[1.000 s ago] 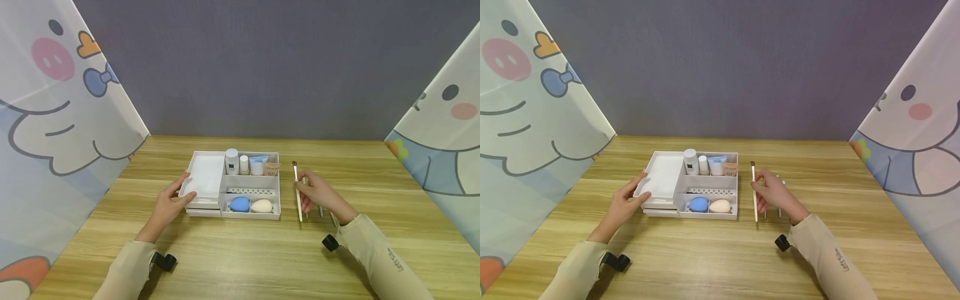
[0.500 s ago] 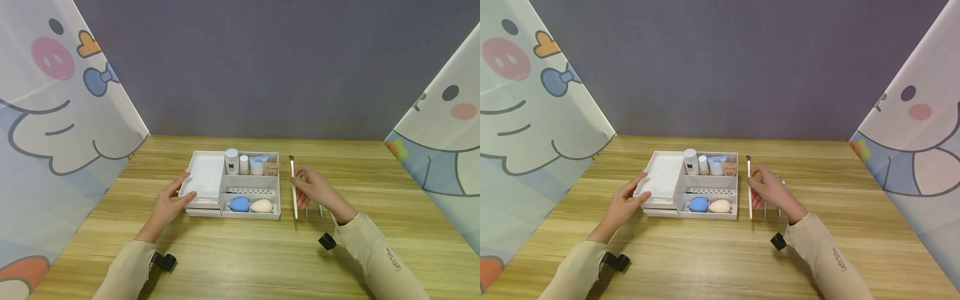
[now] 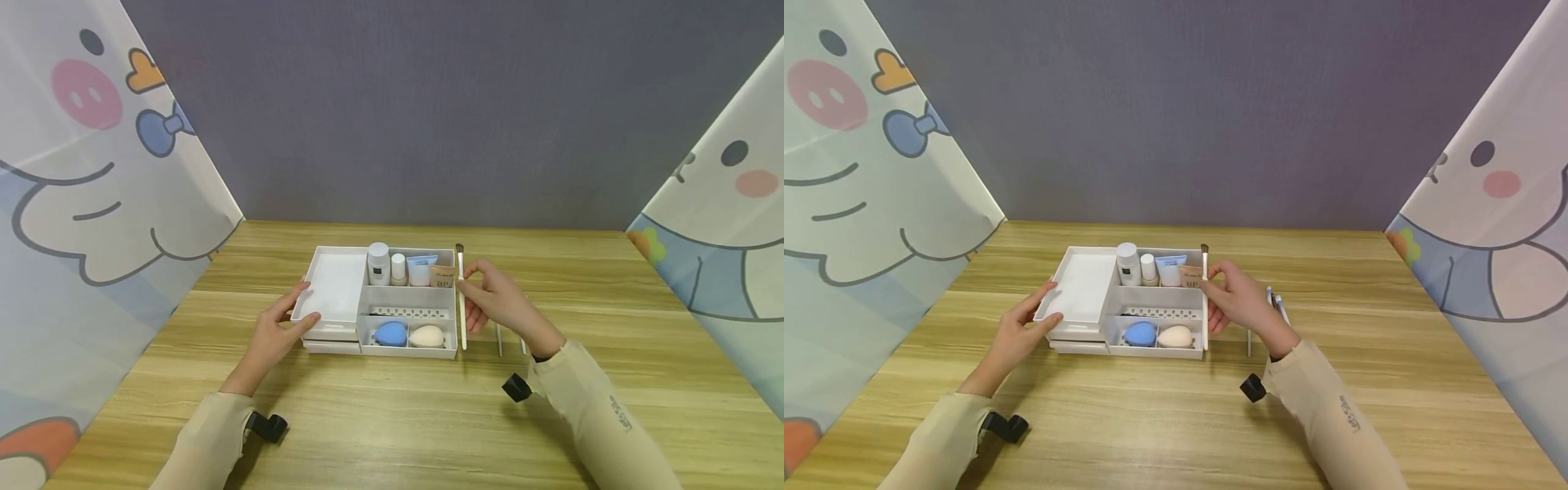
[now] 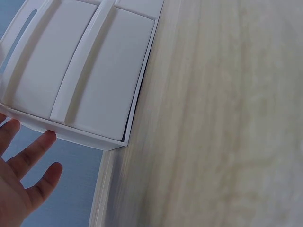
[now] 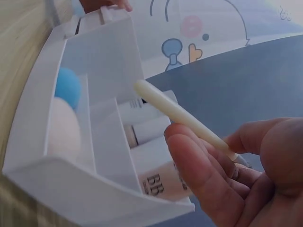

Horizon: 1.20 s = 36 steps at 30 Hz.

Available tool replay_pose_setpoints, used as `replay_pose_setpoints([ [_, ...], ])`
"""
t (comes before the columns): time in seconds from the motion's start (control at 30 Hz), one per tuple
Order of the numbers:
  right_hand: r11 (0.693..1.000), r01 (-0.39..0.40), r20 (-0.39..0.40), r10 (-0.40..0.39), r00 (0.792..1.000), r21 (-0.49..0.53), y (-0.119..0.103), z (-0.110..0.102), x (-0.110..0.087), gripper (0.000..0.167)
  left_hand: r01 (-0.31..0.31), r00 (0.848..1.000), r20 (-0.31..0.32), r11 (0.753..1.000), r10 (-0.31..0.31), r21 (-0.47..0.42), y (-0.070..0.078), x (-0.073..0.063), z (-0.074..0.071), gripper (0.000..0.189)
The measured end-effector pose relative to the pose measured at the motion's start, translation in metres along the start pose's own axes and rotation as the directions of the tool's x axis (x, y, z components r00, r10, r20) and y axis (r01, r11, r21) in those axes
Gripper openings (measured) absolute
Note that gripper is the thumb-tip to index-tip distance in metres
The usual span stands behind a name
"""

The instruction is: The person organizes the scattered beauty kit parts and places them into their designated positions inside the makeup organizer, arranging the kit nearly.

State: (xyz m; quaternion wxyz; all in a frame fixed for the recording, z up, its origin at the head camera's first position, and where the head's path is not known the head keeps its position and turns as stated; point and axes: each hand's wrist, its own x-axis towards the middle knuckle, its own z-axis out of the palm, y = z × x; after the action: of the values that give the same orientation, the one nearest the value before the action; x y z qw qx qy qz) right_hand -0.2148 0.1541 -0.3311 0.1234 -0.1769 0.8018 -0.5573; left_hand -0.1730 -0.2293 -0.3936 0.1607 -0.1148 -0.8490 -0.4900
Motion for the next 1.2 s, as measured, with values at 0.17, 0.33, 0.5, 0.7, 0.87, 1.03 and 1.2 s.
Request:
replay_pose_setpoints([
  [0.17, 0.999, 0.012, 0.009, -0.012, 1.000, 0.036, -0.005, 0.009, 0.009, 0.023, -0.002, 1.000, 0.005, 1.000, 0.002, -0.004, 0.001, 0.000, 0.000, 0.056],
  [0.33, 0.996, 0.033, 0.031, -0.036, 0.999, 0.088, -0.011, 0.019, 0.019, 0.020, 0.018, 1.000, 0.013, 1.000, -0.019, 0.002, -0.002, 0.000, 0.000, 0.057],
  [0.5, 0.989, 0.067, 0.043, -0.073, 0.996, 0.135, -0.019, 0.030, 0.028, 0.021, 0.037, 0.999, 0.024, 0.999, -0.037, 0.011, -0.003, 0.000, -0.001, 0.059],
  [0.7, 0.987, 0.067, 0.050, -0.075, 0.996, 0.147, -0.028, 0.045, 0.041, 0.020, 0.032, 0.999, 0.013, 0.999, -0.032, 0.003, -0.002, 0.001, 0.000, 0.056],
  [0.87, 0.983, 0.050, 0.045, -0.059, 0.997, 0.175, -0.035, 0.059, 0.053, 0.020, 0.033, 0.999, 0.009, 0.999, -0.033, 0.013, -0.003, 0.001, 0.000, 0.057],
  [1.03, 0.981, 0.035, 0.046, -0.044, 0.998, 0.190, -0.040, 0.071, 0.066, 0.020, 0.032, 0.999, 0.017, 0.999, -0.032, 0.018, -0.002, 0.001, 0.000, 0.056],
  [1.2, 0.981, 0.043, 0.052, -0.053, 0.997, 0.190, -0.049, 0.083, 0.078, 0.022, 0.015, 1.000, 0.011, 1.000, -0.016, 0.023, -0.001, 0.001, 0.000, 0.056],
])
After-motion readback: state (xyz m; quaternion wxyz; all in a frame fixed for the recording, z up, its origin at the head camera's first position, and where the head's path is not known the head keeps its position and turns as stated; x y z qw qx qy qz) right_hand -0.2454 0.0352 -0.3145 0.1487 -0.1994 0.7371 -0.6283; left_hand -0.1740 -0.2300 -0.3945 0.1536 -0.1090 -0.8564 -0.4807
